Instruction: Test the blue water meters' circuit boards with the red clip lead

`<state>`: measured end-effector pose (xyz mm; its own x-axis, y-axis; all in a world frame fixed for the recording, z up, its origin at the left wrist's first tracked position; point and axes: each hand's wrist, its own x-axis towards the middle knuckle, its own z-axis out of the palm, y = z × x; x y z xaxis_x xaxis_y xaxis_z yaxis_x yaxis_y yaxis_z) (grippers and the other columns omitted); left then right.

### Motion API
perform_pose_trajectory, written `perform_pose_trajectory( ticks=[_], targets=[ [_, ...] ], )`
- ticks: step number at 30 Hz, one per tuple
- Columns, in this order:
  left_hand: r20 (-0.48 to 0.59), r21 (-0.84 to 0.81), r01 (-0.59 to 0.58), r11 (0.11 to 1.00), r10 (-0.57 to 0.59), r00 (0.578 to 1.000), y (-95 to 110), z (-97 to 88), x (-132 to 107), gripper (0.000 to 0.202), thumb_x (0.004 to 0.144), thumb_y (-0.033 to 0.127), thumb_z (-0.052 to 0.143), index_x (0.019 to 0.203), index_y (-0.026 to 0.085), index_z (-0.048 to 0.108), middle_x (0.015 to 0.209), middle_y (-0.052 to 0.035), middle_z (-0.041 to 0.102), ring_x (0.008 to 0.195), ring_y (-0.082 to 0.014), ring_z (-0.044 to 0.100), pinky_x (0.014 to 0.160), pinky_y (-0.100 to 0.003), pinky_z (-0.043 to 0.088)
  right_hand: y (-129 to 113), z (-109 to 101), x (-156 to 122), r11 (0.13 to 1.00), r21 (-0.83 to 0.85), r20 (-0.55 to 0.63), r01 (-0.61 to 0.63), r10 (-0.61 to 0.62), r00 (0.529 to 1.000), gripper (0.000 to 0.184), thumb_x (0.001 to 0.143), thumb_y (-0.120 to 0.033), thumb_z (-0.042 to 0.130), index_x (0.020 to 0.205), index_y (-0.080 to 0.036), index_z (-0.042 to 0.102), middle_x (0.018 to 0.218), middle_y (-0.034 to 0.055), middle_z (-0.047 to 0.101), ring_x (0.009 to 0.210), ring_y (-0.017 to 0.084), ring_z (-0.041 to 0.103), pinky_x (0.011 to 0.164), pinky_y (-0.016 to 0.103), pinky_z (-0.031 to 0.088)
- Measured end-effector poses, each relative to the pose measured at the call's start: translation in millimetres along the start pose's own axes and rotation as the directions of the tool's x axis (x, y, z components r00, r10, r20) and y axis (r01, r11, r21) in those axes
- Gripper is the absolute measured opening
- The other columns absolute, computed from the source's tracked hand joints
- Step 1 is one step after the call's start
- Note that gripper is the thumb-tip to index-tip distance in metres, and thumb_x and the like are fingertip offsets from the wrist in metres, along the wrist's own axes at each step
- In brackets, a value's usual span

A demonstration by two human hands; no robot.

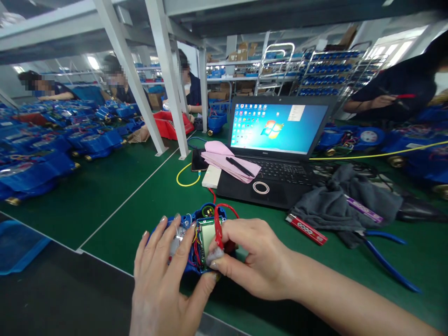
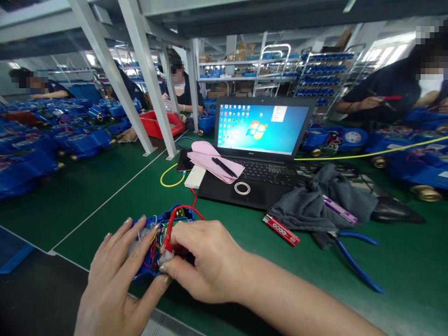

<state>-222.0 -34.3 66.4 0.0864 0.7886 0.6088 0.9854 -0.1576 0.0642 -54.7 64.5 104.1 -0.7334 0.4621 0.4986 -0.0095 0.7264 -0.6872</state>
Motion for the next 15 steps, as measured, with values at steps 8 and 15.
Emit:
perform_pose_trajectory(
  ticks=[8, 15],
  targets=[
    [-0.017, 0.008, -0.001, 1.000, 0.001, 1.000, -0.1, 1.7, 1.7, 0.057, 0.082, 0.037, 0.056, 0.133, 0.016, 0.043, 0.138, -0.0143, 0.044, 0.131, -0.0329, 0.037, 0.110, -0.051, 0.024, 1.2, 1.0, -1.4, 1.000, 0.028, -0.009, 0.002, -0.001, 1.000, 0.008, 0.083, -0.019, 0.052, 0.076, -0.017, 0.051, 0.066, -0.0011, 0.051, 0.058, 0.011, 0.044, 0.056, 0.022, 0.037],
    [-0.059, -0.019, -0.047, 0.999, 0.046, 0.997, -18.5, 10.8, 0.7, 0.059, 0.082, 0.036, 0.055, 0.137, 0.020, 0.040, 0.137, -0.0134, 0.046, 0.128, -0.0342, 0.039, 0.108, -0.053, 0.026, 21.8, -1.0, 11.0, 0.861, 0.386, -0.051, -0.331, 0.379, 0.924, 0.020, 0.086, -0.037, 0.053, 0.083, -0.018, 0.046, 0.076, 0.0021, 0.059, 0.061, 0.012, 0.057, 0.060, 0.024, 0.049]
  ],
)
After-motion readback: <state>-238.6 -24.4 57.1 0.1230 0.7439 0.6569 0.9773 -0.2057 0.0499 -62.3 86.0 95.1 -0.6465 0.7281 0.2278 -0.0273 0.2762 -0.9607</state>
